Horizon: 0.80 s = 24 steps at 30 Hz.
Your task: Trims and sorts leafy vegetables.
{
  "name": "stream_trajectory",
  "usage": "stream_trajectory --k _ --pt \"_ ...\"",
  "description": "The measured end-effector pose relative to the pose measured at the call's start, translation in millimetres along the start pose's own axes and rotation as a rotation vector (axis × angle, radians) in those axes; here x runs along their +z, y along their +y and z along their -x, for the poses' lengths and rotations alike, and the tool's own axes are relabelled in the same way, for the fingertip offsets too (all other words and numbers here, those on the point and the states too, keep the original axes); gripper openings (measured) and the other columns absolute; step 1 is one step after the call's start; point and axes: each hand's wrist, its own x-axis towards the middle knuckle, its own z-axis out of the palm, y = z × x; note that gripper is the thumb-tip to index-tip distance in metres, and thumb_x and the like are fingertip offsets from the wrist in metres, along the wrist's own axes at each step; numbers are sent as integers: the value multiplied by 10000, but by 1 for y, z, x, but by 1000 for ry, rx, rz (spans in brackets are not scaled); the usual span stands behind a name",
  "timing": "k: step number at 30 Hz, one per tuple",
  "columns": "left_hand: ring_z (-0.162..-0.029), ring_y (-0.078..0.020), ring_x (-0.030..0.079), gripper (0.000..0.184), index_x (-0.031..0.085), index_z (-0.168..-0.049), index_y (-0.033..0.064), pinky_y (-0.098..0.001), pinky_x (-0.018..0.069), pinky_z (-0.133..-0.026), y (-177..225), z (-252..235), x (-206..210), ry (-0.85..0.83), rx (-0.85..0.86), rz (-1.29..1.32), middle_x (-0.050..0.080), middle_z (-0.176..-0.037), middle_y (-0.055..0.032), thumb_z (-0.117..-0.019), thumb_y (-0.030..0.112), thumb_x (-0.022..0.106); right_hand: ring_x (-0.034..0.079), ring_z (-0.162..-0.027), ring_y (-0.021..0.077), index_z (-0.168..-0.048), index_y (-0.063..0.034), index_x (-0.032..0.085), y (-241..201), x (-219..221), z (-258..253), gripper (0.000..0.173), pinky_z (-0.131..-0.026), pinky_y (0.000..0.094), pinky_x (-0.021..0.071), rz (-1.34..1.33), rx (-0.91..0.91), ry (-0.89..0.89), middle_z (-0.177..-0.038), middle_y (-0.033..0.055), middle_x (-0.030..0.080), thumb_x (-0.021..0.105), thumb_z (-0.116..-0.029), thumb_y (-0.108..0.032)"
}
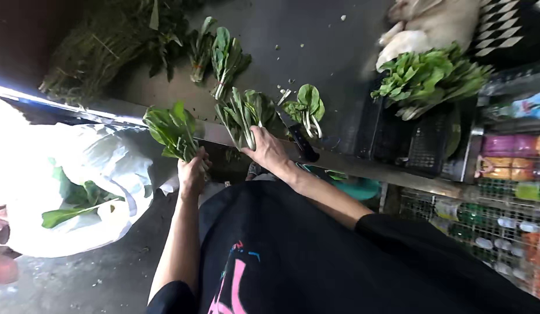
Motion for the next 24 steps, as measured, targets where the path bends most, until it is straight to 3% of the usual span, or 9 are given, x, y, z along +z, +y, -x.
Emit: stream_trajectory --k 3,5,7,11,15,19,21,22,24 --pt "-683 -167 665 286 563 -1227 37 -326 595 -630 8 6 -34 -78 15 -39 689 -867 -79 -971 125 654 700 -1043 372 -1406 -28 527 -17 -3 -10 548 -900 551 582 -68 153 30 -1215 214 670 723 -933 -220" --pt "-716 -179 681 279 591 -1195 -9 -345 603 -663 15 14 -66 -116 1 -93 706 -866 -86 -953 114 655 707 -1022 309 -1411 -56 535 -26 -14 -3 513 -900 506 585 -231 274 119 -1205 171 689 712 -955 -212" --pt "-763 -142 698 312 563 -1221 10 -325 618 -696 18 18 -86 -175 -31 -113 711 -900 -37 -941 117 651 706 -990 279 -1407 -60 534 -27 -29 7 503 -867 480 596 -406 339 260 -1204 165 686 718 -965 -216" --pt "-710 -107 691 366 550 -1209 53 -286 611 -640 25 11 -118 -278 -82 -58 707 -854 8 -863 113 654 701 -968 251 -1401 -3 538 -40 -35 12 514 -870 446 605 -748 335 452 -1181 186 675 729 -937 -116" --pt "-678 -127 687 361 549 -1220 42 -299 612 -649 40 -4 -121 -447 -92 25 705 -812 -8 -911 198 655 686 -968 195 -1373 -30 558 -83 -38 23 459 -856 399 601 -870 251 525 -1156 124 675 700 -938 -64" --pt "-743 -128 687 314 557 -1200 50 -311 610 -724 69 -4 -103 -511 -131 105 707 -852 -11 -945 224 617 692 -998 152 -1351 -27 571 -143 -25 42 457 -891 368 601 -792 100 457 -1155 85 689 710 -918 -74" --pt "-760 -139 689 415 515 -1281 53 -320 607 -735 69 -8 -100 -540 -156 183 712 -910 -31 -945 260 642 689 -1010 151 -1355 -26 573 -174 -9 49 450 -899 361 603 -820 22 375 -1166 84 683 704 -928 -83" --pt "-765 -139 687 492 497 -1302 68 -319 607 -732 69 -9 -97 -555 -168 216 705 -933 -30 -918 307 691 692 -1012 156 -1346 -24 580 -186 -1 51 435 -899 370 606 -845 -2 330 -1162 87 685 700 -932 -89" --pt "-796 -124 694 725 525 -1281 123 -321 612 -734 67 -7 -92 -575 -170 263 714 -956 -5 -754 491 859 688 -1010 180 -1332 -17 596 -204 16 55 411 -905 398 604 -918 4 206 -1143 100 687 688 -937 -81"
